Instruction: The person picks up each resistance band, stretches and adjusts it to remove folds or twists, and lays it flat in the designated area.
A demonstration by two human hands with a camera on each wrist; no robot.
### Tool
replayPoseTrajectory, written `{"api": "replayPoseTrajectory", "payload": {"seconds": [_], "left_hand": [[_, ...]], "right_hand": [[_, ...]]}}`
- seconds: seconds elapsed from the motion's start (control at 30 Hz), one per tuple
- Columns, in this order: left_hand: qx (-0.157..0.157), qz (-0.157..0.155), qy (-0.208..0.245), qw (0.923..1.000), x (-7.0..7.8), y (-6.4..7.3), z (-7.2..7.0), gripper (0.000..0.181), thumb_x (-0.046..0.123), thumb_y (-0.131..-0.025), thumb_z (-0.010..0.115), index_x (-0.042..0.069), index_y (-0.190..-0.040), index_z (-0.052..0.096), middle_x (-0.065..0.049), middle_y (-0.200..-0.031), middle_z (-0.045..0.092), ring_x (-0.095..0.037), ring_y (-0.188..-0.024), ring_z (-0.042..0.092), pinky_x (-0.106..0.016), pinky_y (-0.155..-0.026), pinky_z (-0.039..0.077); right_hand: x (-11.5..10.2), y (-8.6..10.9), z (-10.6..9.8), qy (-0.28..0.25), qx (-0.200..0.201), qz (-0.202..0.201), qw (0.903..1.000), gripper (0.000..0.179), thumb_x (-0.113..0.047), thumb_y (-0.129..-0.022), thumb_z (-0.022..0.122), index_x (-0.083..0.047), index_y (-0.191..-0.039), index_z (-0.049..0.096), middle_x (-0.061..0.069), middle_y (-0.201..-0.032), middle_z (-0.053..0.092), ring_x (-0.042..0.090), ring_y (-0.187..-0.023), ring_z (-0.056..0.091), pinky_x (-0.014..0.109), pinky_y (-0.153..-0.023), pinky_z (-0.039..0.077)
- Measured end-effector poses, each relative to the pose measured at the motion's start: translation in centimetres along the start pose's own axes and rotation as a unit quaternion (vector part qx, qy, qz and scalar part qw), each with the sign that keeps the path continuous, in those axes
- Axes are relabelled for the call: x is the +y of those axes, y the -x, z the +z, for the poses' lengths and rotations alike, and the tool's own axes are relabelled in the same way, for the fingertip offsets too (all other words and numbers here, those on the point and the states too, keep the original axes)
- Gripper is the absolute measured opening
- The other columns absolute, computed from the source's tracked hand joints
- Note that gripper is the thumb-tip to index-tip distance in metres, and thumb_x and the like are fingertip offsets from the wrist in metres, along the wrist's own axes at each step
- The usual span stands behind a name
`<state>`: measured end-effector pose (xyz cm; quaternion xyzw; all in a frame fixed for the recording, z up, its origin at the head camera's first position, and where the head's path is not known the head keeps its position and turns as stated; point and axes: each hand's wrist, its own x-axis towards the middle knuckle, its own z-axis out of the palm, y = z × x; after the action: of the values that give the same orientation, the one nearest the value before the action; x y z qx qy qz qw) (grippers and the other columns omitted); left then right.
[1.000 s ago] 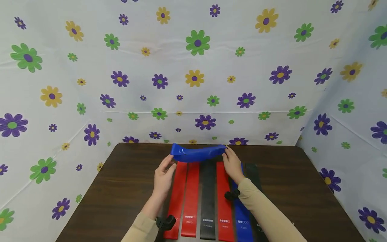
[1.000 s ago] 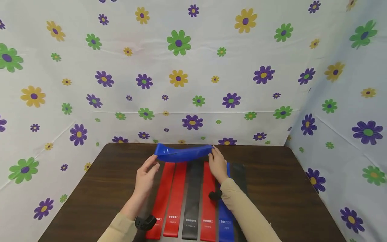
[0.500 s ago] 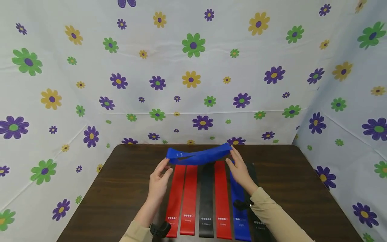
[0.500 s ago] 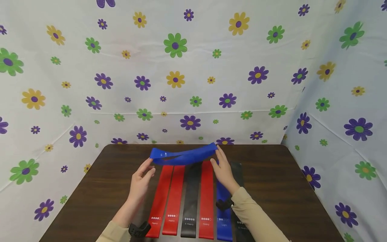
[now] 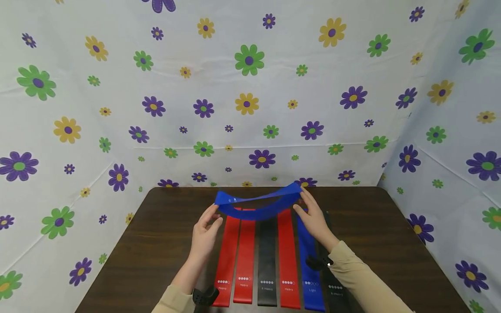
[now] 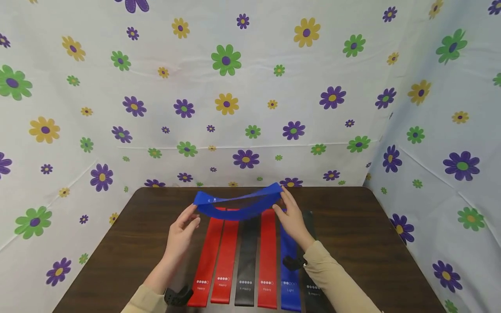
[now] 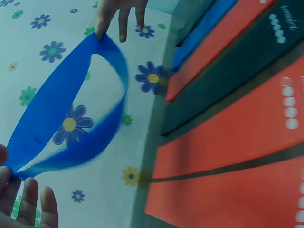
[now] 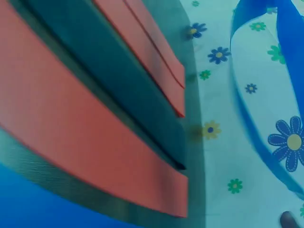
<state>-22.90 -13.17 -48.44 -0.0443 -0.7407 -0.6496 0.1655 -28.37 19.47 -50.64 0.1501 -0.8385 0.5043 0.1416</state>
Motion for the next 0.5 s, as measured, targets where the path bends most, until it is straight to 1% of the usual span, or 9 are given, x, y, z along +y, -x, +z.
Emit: {"api": "replayPoseTrajectory", "payload": {"seconds": [0.07, 0.17, 0.23, 0.33, 0.37, 0.43, 0.5], "left_hand": [[-0.009, -0.006, -0.011, 0.9999, -0.6, 0.7, -0.3, 0.039, 0.002, -0.093, 0.062, 0.0, -0.131, 0.058, -0.016, -0.139, 0.051, -0.022, -0.104, 0.056, -0.018, -0.082, 0.045], [-0.024, -0.013, -0.031, 0.9992, -1.7, 1.8, -0.8, 0.039, 0.004, -0.093, 0.062, 0.0, -0.132, 0.058, -0.018, -0.138, 0.051, -0.017, -0.1, 0.057, -0.019, -0.083, 0.046], [-0.034, -0.023, -0.041, 0.9983, -2.5, 2.7, -1.1, 0.039, 0.004, -0.093, 0.063, -0.001, -0.131, 0.059, -0.02, -0.138, 0.052, -0.013, -0.094, 0.058, -0.019, -0.082, 0.047], [-0.056, -0.056, -0.056, 0.9953, -3.6, 3.7, -1.7, 0.039, 0.005, -0.092, 0.064, -0.002, -0.13, 0.059, -0.021, -0.136, 0.052, -0.013, -0.083, 0.059, -0.022, -0.074, 0.05], [-0.062, -0.069, -0.066, 0.9935, -3.9, 4.0, -1.8, 0.039, 0.006, -0.091, 0.065, -0.002, -0.129, 0.06, -0.02, -0.135, 0.053, -0.015, -0.08, 0.059, -0.023, -0.07, 0.05], [-0.079, -0.08, -0.105, 0.988, -4.5, 4.6, -2.2, 0.038, 0.009, -0.091, 0.065, -0.002, -0.127, 0.062, -0.019, -0.133, 0.056, -0.018, -0.084, 0.062, -0.025, -0.071, 0.052], [-0.096, -0.077, -0.159, 0.9796, -5.1, 5.2, -2.6, 0.036, 0.011, -0.09, 0.067, -0.001, -0.124, 0.064, -0.017, -0.129, 0.059, -0.021, -0.088, 0.063, -0.027, -0.074, 0.052]], "right_hand": [[0.3, 1.3, 0.0, 0.0, -0.007, 0.013, 0.9999, 0.057, -0.013, -0.097, 0.059, 0.009, -0.144, 0.036, 0.019, -0.154, 0.029, 0.04, -0.119, 0.052, 0.057, -0.095, 0.043], [0.5, 3.5, 0.1, -0.003, -0.02, 0.041, 0.999, 0.055, -0.012, -0.095, 0.061, 0.013, -0.139, 0.04, 0.022, -0.151, 0.034, 0.04, -0.115, 0.055, 0.054, -0.095, 0.043], [0.6, 5.1, 0.1, -0.005, -0.036, 0.07, 0.9968, 0.054, -0.013, -0.095, 0.061, 0.013, -0.138, 0.042, 0.022, -0.149, 0.036, 0.04, -0.116, 0.055, 0.054, -0.097, 0.042], [0.7, 7.3, 0.0, -0.003, -0.065, 0.117, 0.991, 0.052, -0.018, -0.096, 0.06, 0.01, -0.137, 0.045, 0.022, -0.148, 0.039, 0.04, -0.125, 0.048, 0.055, -0.101, 0.037], [0.7, 8.0, 0.0, 0.0, -0.075, 0.131, 0.9886, 0.051, -0.019, -0.096, 0.06, 0.009, -0.137, 0.047, 0.021, -0.148, 0.04, 0.041, -0.128, 0.045, 0.056, -0.102, 0.036], [0.8, 9.1, -0.1, 0.016, -0.094, 0.144, 0.9849, 0.05, -0.022, -0.096, 0.061, 0.006, -0.136, 0.05, 0.019, -0.146, 0.043, 0.04, -0.13, 0.042, 0.056, -0.103, 0.034], [0.8, 10.0, -0.1, 0.038, -0.116, 0.14, 0.9826, 0.05, -0.024, -0.096, 0.061, 0.005, -0.135, 0.052, 0.018, -0.145, 0.045, 0.04, -0.131, 0.042, 0.057, -0.103, 0.035]]}}
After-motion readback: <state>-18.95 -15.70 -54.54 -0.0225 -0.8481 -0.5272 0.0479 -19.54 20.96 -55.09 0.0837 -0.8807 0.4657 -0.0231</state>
